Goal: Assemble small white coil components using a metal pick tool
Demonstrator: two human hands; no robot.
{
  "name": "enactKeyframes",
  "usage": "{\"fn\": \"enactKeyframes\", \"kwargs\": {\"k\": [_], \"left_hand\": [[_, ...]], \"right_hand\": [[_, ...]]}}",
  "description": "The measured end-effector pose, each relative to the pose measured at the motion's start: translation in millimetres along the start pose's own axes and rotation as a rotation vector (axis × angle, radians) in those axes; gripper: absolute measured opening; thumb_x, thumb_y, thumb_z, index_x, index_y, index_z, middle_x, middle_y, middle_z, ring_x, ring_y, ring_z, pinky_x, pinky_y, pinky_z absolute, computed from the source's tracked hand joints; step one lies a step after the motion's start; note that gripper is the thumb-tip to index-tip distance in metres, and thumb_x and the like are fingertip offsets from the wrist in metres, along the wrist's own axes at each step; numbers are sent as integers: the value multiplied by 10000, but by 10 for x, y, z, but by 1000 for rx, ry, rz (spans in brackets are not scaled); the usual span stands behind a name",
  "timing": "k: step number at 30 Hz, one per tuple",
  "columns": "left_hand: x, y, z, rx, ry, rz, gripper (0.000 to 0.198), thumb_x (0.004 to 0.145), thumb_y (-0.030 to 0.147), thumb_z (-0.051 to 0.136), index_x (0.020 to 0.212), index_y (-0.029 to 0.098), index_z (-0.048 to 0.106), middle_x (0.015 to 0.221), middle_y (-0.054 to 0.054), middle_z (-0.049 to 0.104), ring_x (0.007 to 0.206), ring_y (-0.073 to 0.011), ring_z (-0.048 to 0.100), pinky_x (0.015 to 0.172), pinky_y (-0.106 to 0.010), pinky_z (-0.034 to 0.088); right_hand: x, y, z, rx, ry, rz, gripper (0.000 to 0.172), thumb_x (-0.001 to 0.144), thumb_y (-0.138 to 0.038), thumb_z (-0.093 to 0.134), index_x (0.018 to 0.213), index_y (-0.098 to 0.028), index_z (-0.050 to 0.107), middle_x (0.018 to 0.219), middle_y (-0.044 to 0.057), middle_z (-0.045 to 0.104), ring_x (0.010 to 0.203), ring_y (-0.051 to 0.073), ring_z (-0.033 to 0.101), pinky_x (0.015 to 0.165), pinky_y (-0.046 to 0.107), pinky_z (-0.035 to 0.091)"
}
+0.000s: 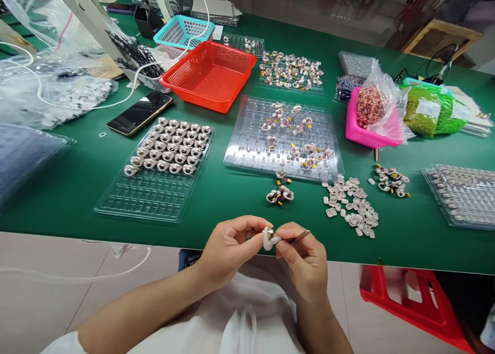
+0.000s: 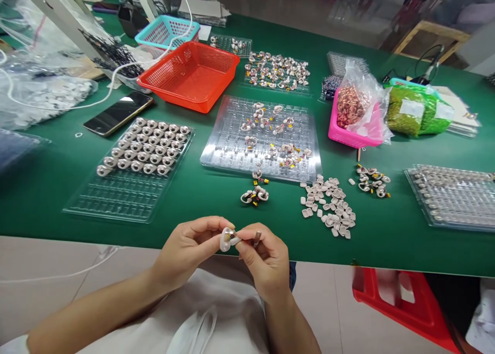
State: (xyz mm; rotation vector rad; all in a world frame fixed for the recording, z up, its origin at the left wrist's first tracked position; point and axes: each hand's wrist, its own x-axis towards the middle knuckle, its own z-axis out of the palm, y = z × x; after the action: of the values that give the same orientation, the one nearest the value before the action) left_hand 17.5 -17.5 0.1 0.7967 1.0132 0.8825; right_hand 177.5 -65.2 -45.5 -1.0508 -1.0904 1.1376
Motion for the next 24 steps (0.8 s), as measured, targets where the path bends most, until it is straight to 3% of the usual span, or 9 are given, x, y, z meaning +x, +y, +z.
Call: {"fn": "enactKeyframes", "kwargs": {"k": [8,13,20,24], "left_hand": [[17,-38,1,-80,37,-50,143,692,239,900,787,181,810,731,-12,791,679,-120,702,665,-172,575],[29,-61,12,-74,78,-63,140,698,229,892,798,174,811,737,-13,793,683,-118,702,672,-170,581],[11,-105,-10,-57,82,-63,171,695,239,889,814,157,798,746,-28,790,697,-137,705,676,-199,591],[6,-147,-45,-68,51,-81,149,727,237,871,838,164,802,760,-18,788,698,-116,688,671,-175,568]], "right_hand": [[-47,10,27,-326,-30,-328,465,937,-42,585,1303,-314,673,1016,56,719,848,170,698,661,271,598],[-56,43,36,-467,-17,-444,550,915,-12,591,1369,-321,630,1020,65,725,873,190,707,697,310,617],[-40,48,61,-449,-22,-463,539,904,16,587,1344,-291,637,1040,71,721,886,184,696,710,302,604],[-38,30,39,-355,-36,-370,502,902,20,583,1281,-300,666,1015,53,713,859,162,681,698,274,581]]}}
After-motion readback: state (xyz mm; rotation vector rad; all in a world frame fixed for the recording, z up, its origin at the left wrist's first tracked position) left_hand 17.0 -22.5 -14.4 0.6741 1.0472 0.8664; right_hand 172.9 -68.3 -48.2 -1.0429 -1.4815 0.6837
